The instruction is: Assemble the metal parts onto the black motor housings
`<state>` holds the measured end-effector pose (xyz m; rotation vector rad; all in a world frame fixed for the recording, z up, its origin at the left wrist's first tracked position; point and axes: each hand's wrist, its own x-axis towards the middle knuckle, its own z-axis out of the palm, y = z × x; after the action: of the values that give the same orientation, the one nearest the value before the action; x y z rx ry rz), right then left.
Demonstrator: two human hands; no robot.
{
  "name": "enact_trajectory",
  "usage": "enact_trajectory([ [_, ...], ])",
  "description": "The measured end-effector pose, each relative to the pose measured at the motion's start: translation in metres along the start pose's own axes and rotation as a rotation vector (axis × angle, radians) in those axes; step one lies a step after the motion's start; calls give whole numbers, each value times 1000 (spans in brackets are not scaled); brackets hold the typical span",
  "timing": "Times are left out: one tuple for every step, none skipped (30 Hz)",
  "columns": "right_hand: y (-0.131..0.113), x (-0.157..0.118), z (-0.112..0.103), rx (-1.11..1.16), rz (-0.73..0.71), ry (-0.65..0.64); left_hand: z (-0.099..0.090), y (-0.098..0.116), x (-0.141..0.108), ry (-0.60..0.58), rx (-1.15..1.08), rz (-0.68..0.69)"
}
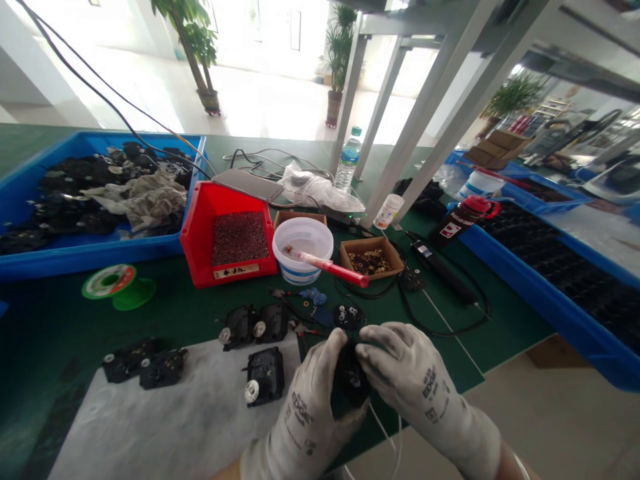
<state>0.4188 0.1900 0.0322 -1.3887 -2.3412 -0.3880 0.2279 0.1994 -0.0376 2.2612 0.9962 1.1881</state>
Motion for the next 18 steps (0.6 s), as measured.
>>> enact_trajectory([
  [-2, 1, -2, 1, 4, -6, 0, 0, 0, 2, 10, 10],
  [-3, 2, -4, 19, 2, -14, 0, -1, -1, 3, 15, 18],
  [-3, 2, -7, 57, -2, -30, 0, -1, -1, 1, 17, 22],
  [0, 3, -10, 113, -11, -50, 0, -2, -1, -4, 13, 20],
  [5, 3, -13, 176, -16, -69, 0, -2, -2, -4, 4, 15],
  [14, 4, -16, 225, -8, -80, 0, -3, -2, 0, -6, 9],
  [25, 6, -18, 231, 28, -106, 0, -3, -1, 5, -16, 4],
  [39, 9, -19, 193, 86, -138, 1, -3, -1, 11, -23, 3],
  [56, 13, -18, 97, 167, -168, 1, -3, -1, 17, -27, 5],
  [74, 20, -15, -63, 294, -262, 1, -4, -1, 22, -30, 12],
  [92, 27, -10, -142, 361, -298, 1, -4, -1, 23, -33, 18],
  [110, 36, -4, -185, 391, -328, 1, -4, -1, 21, -40, 24],
  [126, 46, 3, -225, 413, -369, 2, -4, -2, 20, -51, 31],
  [140, 56, 11, -260, 424, -414, 2, -5, -2, 18, -65, 37],
  [151, 66, 19, -283, 419, -466, 3, -6, -3, 10, -81, 40],
  [160, 75, 27, -302, 405, -520, 4, -6, -3, 13, -96, 43],
  [167, 83, 34, -314, 382, -573, 4, -7, -4, 17, -107, 47],
  [171, 90, 40, -321, 357, -621, 5, -8, -4, 15, -113, 49],
])
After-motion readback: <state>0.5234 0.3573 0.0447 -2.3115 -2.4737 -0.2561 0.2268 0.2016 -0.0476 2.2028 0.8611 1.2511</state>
